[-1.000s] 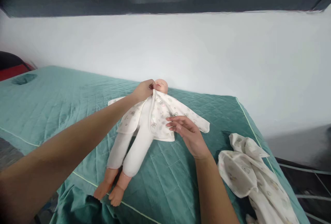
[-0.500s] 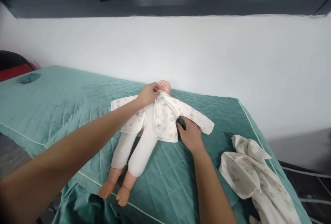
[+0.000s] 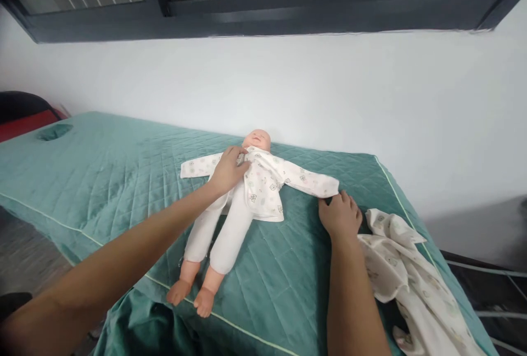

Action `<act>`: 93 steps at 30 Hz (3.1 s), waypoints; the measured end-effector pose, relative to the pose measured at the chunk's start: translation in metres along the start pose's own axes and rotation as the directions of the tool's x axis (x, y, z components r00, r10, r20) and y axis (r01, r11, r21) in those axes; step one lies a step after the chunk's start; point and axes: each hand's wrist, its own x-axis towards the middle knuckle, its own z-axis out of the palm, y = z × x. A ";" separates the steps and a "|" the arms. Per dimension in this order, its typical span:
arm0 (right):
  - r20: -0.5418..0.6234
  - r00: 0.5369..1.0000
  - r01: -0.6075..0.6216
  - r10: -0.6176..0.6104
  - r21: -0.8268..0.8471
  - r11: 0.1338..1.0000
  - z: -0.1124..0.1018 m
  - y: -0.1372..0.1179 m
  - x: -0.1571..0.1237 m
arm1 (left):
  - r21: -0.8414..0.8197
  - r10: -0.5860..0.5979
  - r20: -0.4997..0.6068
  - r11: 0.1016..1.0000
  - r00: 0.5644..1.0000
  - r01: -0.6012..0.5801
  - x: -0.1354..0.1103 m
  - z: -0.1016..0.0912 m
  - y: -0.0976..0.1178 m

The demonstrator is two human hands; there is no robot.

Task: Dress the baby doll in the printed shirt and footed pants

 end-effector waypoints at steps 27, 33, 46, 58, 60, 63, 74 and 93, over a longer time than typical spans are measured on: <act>-0.349 0.817 0.575 -0.458 0.443 0.688 0.001 -0.105 -0.129 | 0.327 -0.096 0.055 0.942 0.994 0.073 -0.149 -0.044 -0.060; -0.446 0.810 0.567 -0.382 0.424 0.707 -0.009 -0.120 -0.118 | 0.433 -0.028 0.093 0.901 0.995 -0.015 -0.147 -0.036 -0.056; -0.312 0.599 0.801 -0.737 0.205 0.563 -0.029 -0.144 -0.136 | 0.255 -0.030 -0.021 0.966 0.999 0.034 -0.153 -0.039 -0.062; -0.410 0.790 0.604 -0.457 0.387 0.697 0.001 -0.097 -0.138 | 0.184 -0.152 -0.069 0.969 0.986 0.163 -0.151 -0.039 -0.064; -0.382 0.840 0.529 -0.386 0.417 0.739 0.003 -0.095 -0.137 | 0.138 -0.168 -0.090 0.974 0.982 0.179 -0.151 -0.039 -0.064; -0.254 0.935 0.340 -0.246 0.454 0.824 0.005 -0.094 -0.134 | 0.052 -0.189 -0.123 0.979 0.974 0.197 -0.152 -0.040 -0.065; -0.041 0.993 0.115 -0.108 0.393 0.912 -0.002 -0.094 -0.142 | -0.038 -0.229 -0.302 0.973 0.925 0.229 -0.155 -0.043 -0.066; 0.192 0.970 -0.207 -0.147 0.974 -0.095 0.005 -0.084 -0.123 | -0.844 -0.504 0.027 0.451 0.863 0.290 -0.128 -0.051 -0.073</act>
